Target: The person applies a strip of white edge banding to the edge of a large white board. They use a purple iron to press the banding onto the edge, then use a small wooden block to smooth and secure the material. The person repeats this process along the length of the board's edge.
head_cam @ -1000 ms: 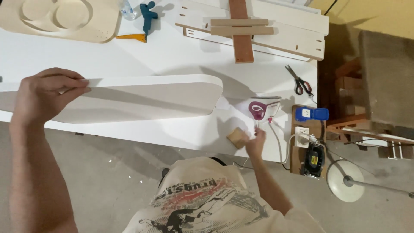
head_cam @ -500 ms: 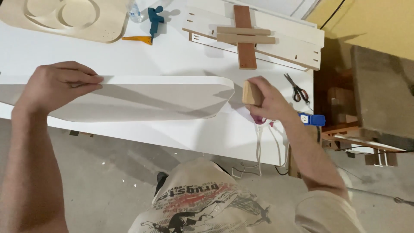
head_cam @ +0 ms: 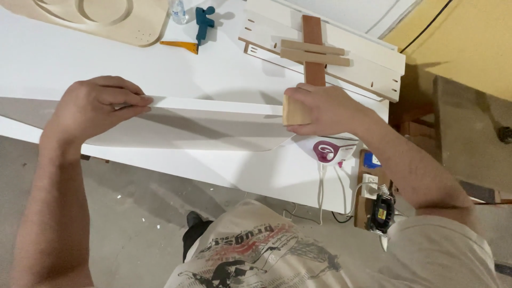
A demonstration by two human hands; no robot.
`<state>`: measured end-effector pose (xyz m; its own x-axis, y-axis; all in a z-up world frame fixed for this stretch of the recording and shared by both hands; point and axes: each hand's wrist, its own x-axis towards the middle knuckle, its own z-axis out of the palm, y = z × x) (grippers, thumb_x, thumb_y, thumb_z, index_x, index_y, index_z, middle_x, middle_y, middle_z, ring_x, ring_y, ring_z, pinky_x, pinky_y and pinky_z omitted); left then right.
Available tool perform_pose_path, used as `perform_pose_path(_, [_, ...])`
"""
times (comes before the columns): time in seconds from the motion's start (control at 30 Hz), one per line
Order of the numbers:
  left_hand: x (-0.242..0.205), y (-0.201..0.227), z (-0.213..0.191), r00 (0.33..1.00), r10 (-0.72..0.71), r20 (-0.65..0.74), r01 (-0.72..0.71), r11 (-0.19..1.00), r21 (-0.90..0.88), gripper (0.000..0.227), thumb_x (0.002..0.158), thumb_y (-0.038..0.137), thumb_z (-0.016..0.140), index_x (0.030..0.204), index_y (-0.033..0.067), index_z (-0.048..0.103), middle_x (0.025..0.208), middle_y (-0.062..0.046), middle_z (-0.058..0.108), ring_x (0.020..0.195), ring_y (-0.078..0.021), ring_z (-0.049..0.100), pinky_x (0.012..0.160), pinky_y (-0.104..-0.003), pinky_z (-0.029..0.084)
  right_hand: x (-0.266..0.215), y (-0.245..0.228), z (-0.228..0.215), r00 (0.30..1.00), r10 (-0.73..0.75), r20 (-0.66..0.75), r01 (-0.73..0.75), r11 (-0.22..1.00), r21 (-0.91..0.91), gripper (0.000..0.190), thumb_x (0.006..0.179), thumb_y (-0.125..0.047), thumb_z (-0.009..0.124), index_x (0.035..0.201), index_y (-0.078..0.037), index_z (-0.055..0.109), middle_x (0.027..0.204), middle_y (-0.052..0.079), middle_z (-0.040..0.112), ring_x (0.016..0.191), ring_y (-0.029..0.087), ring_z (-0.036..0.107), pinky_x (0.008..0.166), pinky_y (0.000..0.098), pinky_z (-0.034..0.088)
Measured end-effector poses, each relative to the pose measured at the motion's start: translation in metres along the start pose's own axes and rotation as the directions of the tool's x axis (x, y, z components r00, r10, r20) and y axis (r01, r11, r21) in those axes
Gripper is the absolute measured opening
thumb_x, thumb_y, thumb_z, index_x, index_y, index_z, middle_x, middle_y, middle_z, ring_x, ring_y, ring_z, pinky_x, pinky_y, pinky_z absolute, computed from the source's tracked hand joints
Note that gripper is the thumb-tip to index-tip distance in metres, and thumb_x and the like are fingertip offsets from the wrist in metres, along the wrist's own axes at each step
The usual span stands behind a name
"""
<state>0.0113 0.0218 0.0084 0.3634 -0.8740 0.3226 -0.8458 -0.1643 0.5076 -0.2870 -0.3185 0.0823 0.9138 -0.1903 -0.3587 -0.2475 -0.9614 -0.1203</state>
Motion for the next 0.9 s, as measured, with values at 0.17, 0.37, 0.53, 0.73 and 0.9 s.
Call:
perform_pose_path(0.17, [0.005,0.002,0.008,0.977,0.203,-0.071,-0.2,0.979,0.051,0.007,0.096,0.014,0.083,0.102,0.011,0.083,0.102,-0.002,0.076,0.091,-0.0149,0.07,0.073,-0.029,0.053,0.015,-0.042,-0.023,0.993,0.038,0.113,-0.017,0.983,-0.181,0.06,0.086,-0.062,0.059,0.127,-0.018,0.051,0.111,-0.003,0.062,0.087,0.031,0.065,0.064,0.0471,0.048])
perform_pose_path(0.37, [0.016,0.02,0.014,0.996,0.085,-0.04,-0.086,0.996,-0.006,0.008,0.089,0.016,0.085,0.097,0.0187,0.084,0.099,-0.002,0.078,0.095,-0.0261,0.073,0.079,-0.032,0.056,0.043,-0.06,-0.033,0.991,-0.088,0.1,0.111,0.963,-0.247,0.066,0.085,-0.062,0.066,0.136,-0.022,0.056,0.101,0.002,0.069,0.088,0.026,0.073,0.067,0.0374,0.058])
perform_pose_path(0.53, [0.021,0.03,0.016,0.997,0.081,-0.018,-0.081,0.997,-0.012,0.013,0.085,0.017,0.087,0.097,0.0226,0.084,0.095,0.001,0.077,0.094,-0.0226,0.073,0.08,-0.03,0.056,0.058,-0.09,-0.039,0.983,-0.155,0.095,0.173,0.959,-0.224,0.06,0.088,-0.059,0.064,0.129,-0.015,0.06,0.094,0.006,0.068,0.077,0.029,0.074,0.064,0.0405,0.059])
perform_pose_path(0.73, [0.025,0.03,0.025,0.995,0.099,-0.024,-0.099,0.995,-0.006,0.015,0.084,0.019,0.087,0.096,0.0252,0.083,0.093,0.004,0.077,0.092,-0.0186,0.073,0.079,-0.028,0.056,0.079,-0.126,-0.051,0.978,-0.176,0.114,0.198,0.954,-0.224,0.055,0.089,-0.056,0.064,0.121,-0.011,0.064,0.089,0.007,0.068,0.069,0.028,0.073,0.06,0.04,0.059])
perform_pose_path(0.9, [0.027,0.03,0.029,0.993,0.118,-0.028,-0.118,0.993,0.008,0.012,0.085,0.021,0.087,0.096,0.025,0.083,0.093,0.004,0.077,0.091,-0.0177,0.073,0.077,-0.028,0.056,0.088,-0.146,-0.056,0.974,-0.194,0.115,0.215,0.953,-0.214,0.053,0.089,-0.05,0.066,0.121,-0.008,0.063,0.094,0.011,0.069,0.077,0.034,0.074,0.068,0.0468,0.06])
